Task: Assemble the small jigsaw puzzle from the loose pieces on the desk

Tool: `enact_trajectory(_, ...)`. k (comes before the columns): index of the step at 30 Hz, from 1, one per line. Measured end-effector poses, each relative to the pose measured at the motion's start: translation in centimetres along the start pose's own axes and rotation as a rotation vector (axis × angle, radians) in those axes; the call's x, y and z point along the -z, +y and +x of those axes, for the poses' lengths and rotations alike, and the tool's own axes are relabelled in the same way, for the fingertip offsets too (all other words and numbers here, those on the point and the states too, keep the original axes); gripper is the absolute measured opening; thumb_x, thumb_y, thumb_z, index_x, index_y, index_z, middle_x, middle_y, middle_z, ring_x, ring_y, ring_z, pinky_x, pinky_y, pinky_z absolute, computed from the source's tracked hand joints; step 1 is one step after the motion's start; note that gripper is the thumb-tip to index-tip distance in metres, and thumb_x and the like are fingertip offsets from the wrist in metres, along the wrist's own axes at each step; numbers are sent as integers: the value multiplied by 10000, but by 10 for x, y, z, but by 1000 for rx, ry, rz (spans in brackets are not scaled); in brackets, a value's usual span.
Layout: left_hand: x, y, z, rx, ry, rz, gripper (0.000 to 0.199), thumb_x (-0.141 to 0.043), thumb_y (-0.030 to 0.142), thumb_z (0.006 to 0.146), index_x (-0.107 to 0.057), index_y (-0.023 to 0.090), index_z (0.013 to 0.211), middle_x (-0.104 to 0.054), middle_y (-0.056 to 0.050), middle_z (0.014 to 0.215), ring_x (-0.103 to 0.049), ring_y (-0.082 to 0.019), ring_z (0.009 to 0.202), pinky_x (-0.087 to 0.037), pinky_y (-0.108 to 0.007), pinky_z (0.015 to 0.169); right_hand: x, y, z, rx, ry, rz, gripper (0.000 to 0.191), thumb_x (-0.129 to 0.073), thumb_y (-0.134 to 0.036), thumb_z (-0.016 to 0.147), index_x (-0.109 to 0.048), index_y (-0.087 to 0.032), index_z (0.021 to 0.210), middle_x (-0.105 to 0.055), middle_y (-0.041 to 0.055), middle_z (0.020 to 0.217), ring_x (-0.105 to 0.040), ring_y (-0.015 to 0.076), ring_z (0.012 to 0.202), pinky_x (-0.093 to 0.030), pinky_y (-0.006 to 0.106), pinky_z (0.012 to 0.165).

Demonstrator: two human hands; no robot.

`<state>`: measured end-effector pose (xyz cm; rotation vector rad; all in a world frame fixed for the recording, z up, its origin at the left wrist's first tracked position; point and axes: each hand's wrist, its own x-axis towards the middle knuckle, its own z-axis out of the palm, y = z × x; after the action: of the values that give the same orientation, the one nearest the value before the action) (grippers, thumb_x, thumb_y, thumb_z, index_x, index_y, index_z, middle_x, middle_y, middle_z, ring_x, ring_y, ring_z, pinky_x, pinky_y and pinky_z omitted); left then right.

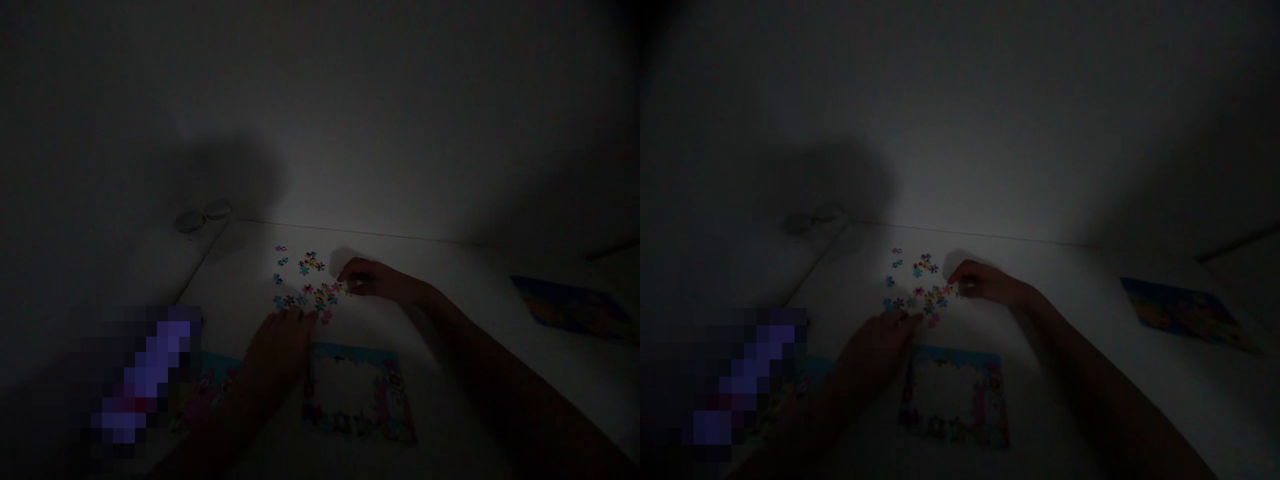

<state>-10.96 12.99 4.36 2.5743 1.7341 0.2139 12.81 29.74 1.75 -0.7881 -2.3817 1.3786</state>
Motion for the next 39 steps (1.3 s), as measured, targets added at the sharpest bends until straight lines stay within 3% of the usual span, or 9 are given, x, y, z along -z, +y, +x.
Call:
enact_trajectory(4,-8,-17,36,-148,8,-23,288,-491,130,918,-642,194,1154,-649,-86,1093,-616,-231,972,-518,-371,845,1,3,0,9,15,-10,241,-646,-244,829,-652,-221,1069,-602,48,1108,-582,193,1036,-465,407,959)
enact_trajectory(9,-26,-35,36,-236,106,-180,305,-510,125,909,-660,198,1164,-646,-77,1153,-580,-215,1059,-486,-387,938,4,3,2,-17,20,-50,225,-634,-200,827,-658,-206,1051,-622,51,1097,-598,181,985,-490,392,918)
enact_trajectory(18,-29,-61,40,-157,200,-216,232,-503,224,949,-705,209,1062,-677,-78,1079,-604,-209,1011,-486,-404,883,-9,-4,7,62,60,-99,197,-636,-207,857,-676,-221,1049,-619,51,1056,-596,188,1001,-493,380,911)
enact_trajectory(25,-33,-56,37,-155,223,-264,200,-531,233,953,-681,197,1081,-677,-69,1097,-603,-200,1024,-465,-384,901,-16,-11,9,112,75,-244,233,-601,-244,893,-689,-246,1109,-605,73,1090,-567,220,1043,-467,417,935)
enact_trajectory(32,-28,-45,36,-122,222,-283,172,-560,190,930,-666,200,1065,-668,-60,1129,-588,-193,1057,-444,-366,946,-20,-14,10,118,89,-294,298,-446,-339,986,-729,-296,1068,-602,66,964,-576,207,926,-490,388,831)
enact_trajectory(36,-31,-48,37,-127,243,-301,166,-583,178,921,-659,189,1068,-679,-43,1105,-583,-190,1042,-437,-361,930,-22,-9,10,142,77,-314,278,-516,-430,955,-734,-323,1090,-619,69,1021,-578,220,959,-481,410,864)
enact_trajectory(39,-34,-52,38,-147,245,-301,177,-589,191,919,-663,190,1079,-683,-44,1100,-583,-197,1020,-443,-368,909,-25,-4,12,100,137,-286,272,-528,-415,947,-750,-288,1038,-618,74,981,-595,211,916,-498,385,828)
